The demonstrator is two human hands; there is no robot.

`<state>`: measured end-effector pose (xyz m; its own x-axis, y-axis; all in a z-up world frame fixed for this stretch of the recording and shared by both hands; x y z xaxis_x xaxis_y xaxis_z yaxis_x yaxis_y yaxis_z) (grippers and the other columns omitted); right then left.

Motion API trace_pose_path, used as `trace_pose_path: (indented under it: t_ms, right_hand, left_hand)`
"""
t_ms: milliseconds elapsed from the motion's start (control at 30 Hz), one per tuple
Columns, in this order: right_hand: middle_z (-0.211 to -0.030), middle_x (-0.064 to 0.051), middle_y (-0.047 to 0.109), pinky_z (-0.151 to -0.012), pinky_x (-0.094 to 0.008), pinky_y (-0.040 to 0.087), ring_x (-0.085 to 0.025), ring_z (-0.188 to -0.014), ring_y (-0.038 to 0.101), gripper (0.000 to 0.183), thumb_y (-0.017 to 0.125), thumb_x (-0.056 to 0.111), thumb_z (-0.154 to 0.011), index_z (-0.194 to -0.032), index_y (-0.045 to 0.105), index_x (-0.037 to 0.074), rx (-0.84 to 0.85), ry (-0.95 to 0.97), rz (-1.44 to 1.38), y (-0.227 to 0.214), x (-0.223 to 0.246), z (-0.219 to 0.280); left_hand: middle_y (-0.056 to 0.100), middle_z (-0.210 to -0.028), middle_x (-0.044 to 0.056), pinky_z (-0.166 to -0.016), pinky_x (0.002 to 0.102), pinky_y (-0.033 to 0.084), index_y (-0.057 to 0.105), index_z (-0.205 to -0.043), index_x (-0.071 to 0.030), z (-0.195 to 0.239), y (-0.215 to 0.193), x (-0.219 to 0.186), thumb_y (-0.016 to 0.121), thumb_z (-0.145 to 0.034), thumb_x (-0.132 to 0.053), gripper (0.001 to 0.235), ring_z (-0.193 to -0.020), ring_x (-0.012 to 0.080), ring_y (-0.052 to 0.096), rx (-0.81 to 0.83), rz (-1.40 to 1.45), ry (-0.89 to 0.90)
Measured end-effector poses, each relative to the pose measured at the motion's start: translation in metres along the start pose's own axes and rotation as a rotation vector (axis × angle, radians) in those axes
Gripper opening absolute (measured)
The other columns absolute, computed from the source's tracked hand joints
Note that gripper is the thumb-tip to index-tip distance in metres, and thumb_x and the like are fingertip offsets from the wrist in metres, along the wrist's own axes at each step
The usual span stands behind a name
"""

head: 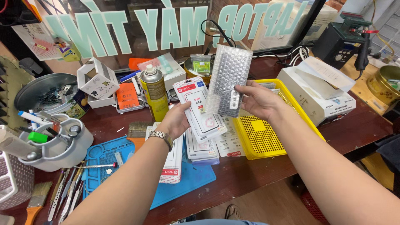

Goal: The person repeatedly picks up packaged phone screen protectors and cases from a yellow basket, briefly inspects them, and places them into a stack on the table. The person continues this cycle of picking, inspecting, and stacking throughout the clip.

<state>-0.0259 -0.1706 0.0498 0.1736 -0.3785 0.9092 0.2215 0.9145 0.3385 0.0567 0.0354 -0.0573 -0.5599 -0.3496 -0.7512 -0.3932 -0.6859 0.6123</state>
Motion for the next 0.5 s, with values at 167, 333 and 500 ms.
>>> trace_pose_path:
  t_ms: [167, 333, 500]
  right_hand:
    - [-0.120, -0.009, 0.069, -0.103, -0.040, 0.055, -0.023, -0.111, 0.068, 0.028, 0.062, 0.009, -0.095, -0.123, 0.059, 0.007, -0.036, 0.035, -0.012, -0.018, -0.003, -0.008]
    - [-0.118, -0.006, 0.069, -0.103, -0.042, 0.050, -0.021, -0.112, 0.065, 0.028, 0.054, 0.013, -0.099, -0.126, 0.060, 0.007, -0.147, 0.169, -0.039, -0.052, -0.025, -0.007]
    - [-0.117, -0.006, 0.069, -0.101, -0.042, 0.048, -0.020, -0.109, 0.060, 0.033, 0.052, 0.011, -0.099, -0.130, 0.061, 0.006, -0.050, 0.204, 0.170, -0.047, -0.047, -0.010]
  left_hand:
    - [0.066, -0.136, 0.015, -0.106, 0.044, 0.051, 0.052, -0.139, -0.002, -0.006, 0.016, 0.000, 0.043, -0.104, -0.026, 0.043, -0.122, 0.0273, 0.066, 0.046, 0.009, -0.027]
    - [0.066, -0.136, 0.015, -0.108, 0.044, 0.051, 0.053, -0.139, -0.003, -0.003, 0.029, -0.004, 0.046, -0.103, -0.027, 0.044, -0.123, 0.0261, 0.065, 0.068, 0.051, -0.036]
    - [0.069, -0.130, 0.012, -0.103, 0.041, 0.053, 0.058, -0.136, -0.005, 0.004, 0.050, -0.003, 0.058, -0.099, -0.032, 0.046, -0.118, 0.0233, 0.067, 0.094, -0.016, -0.050]
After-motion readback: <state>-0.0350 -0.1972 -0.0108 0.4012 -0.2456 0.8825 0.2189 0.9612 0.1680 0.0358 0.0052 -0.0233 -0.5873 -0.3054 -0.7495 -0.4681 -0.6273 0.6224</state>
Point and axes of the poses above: each hand's wrist, its own z-axis away from the middle knuckle, its own y-axis out of the palm, x = y × z, the point moved 9 cm from there along -z, towards the middle knuckle
